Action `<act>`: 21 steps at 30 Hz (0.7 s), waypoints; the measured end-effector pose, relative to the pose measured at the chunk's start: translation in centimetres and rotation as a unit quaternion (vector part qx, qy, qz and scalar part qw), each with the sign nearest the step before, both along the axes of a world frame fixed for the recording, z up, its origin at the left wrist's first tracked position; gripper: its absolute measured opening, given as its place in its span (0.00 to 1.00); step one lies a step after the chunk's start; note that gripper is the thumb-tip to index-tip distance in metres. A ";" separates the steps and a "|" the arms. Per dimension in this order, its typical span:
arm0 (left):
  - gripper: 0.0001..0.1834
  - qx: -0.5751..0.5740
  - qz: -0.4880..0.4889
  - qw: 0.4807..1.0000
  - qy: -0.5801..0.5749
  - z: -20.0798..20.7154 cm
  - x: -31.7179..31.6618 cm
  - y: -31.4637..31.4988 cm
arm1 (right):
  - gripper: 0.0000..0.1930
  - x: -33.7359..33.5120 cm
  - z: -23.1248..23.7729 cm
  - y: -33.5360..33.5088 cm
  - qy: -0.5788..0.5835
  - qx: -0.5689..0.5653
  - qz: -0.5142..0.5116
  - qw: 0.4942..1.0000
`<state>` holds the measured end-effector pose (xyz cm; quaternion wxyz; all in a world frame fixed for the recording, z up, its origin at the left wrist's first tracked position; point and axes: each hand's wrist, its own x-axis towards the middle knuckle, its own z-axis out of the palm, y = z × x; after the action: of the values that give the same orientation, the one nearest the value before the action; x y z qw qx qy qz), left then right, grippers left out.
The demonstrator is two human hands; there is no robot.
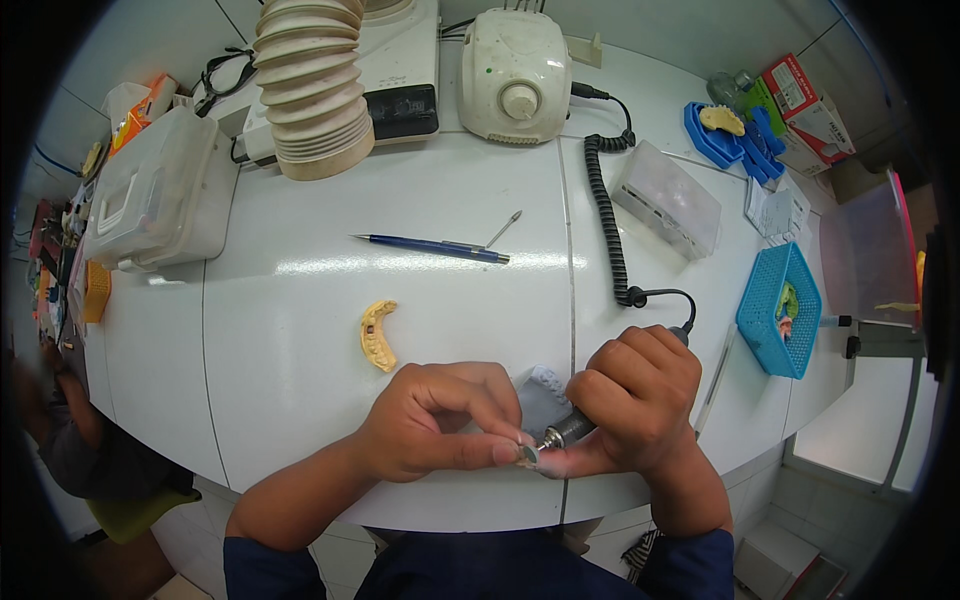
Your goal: The person handles a dental prosthesis, separating the upper and lower halves. They then use a rotary tool to grind and shape a small component of the prosthesis before reassembling the parts.
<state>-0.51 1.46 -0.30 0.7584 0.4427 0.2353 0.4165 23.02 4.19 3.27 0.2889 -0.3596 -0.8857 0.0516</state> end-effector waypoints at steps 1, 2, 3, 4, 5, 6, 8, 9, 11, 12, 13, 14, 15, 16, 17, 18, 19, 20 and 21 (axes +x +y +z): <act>0.04 -0.002 -0.001 1.000 0.000 0.0 0.0 0.0 | 0.28 0.0 0.0 0.0 -0.001 -0.001 0.001 1.000; 0.04 -0.001 0.000 1.000 0.003 0.0 0.0 0.0 | 0.29 0.0 0.0 0.0 0.000 0.000 0.000 1.000; 0.04 -0.001 0.001 1.000 0.005 0.0 -0.1 0.0 | 0.29 -0.1 -0.1 0.0 0.001 0.001 -0.001 1.000; 0.04 0.000 0.002 1.000 0.008 0.0 -0.1 0.0 | 0.29 -0.1 -0.1 0.0 0.002 0.003 -0.003 1.000; 0.03 0.003 0.004 1.000 0.008 0.0 -0.1 0.0 | 0.29 -0.1 -0.1 0.0 0.004 0.004 -0.005 1.000; 0.03 0.005 0.005 1.000 0.009 0.0 0.0 0.0 | 0.30 -0.1 -0.1 0.1 0.005 0.005 -0.006 1.000; 0.03 0.011 0.008 1.000 0.011 0.1 0.0 0.0 | 0.30 -0.1 -0.2 0.1 0.007 0.007 -0.009 1.000; 0.03 0.014 0.009 1.000 0.012 0.1 0.1 0.0 | 0.31 -0.1 -0.2 0.1 0.008 0.008 -0.010 1.000; 0.03 0.016 0.011 1.000 0.013 0.1 0.1 0.0 | 0.31 -0.1 -0.2 0.1 0.009 0.008 -0.011 1.000; 0.03 0.014 0.011 1.000 0.013 0.1 0.0 0.0 | 0.31 -0.2 -0.2 0.1 0.010 0.007 -0.012 1.000; 0.03 0.012 0.011 1.000 0.013 0.1 0.0 0.0 | 0.31 -0.2 -0.1 0.1 0.011 0.006 -0.013 1.000; 0.03 0.012 0.011 1.000 0.014 0.1 0.0 0.0 | 0.32 -0.2 -0.1 0.2 0.009 0.004 -0.012 1.000; 0.03 0.011 0.010 1.000 0.015 0.0 0.0 0.0 | 0.32 -0.2 0.0 0.2 0.007 0.003 -0.012 1.000; 0.03 0.010 0.010 1.000 0.015 0.0 0.0 0.0 | 0.32 -0.2 0.1 0.2 0.006 0.001 -0.011 1.000; 0.03 0.008 0.010 1.000 0.016 0.1 0.0 0.0 | 0.32 -0.2 0.1 0.2 0.007 0.002 -0.011 1.000; 0.03 0.006 0.011 1.000 0.016 0.1 0.0 -0.1 | 0.32 -0.2 0.0 0.2 0.008 0.002 -0.010 1.000; 0.03 0.005 0.011 1.000 0.017 0.1 0.0 -0.1 | 0.32 -0.2 0.0 0.2 0.009 0.003 -0.009 1.000; 0.03 0.006 0.010 1.000 0.018 0.1 0.0 0.0 | 0.32 -0.2 0.0 0.2 0.008 0.003 -0.010 1.000; 0.03 0.007 0.010 1.000 0.018 0.1 0.0 0.0 | 0.32 -0.2 -0.1 0.1 0.008 0.002 -0.010 1.000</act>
<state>-0.53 1.44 -0.17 0.7468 0.4531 0.2507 0.4173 22.84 4.32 3.17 0.2975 -0.3670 -0.8799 0.0496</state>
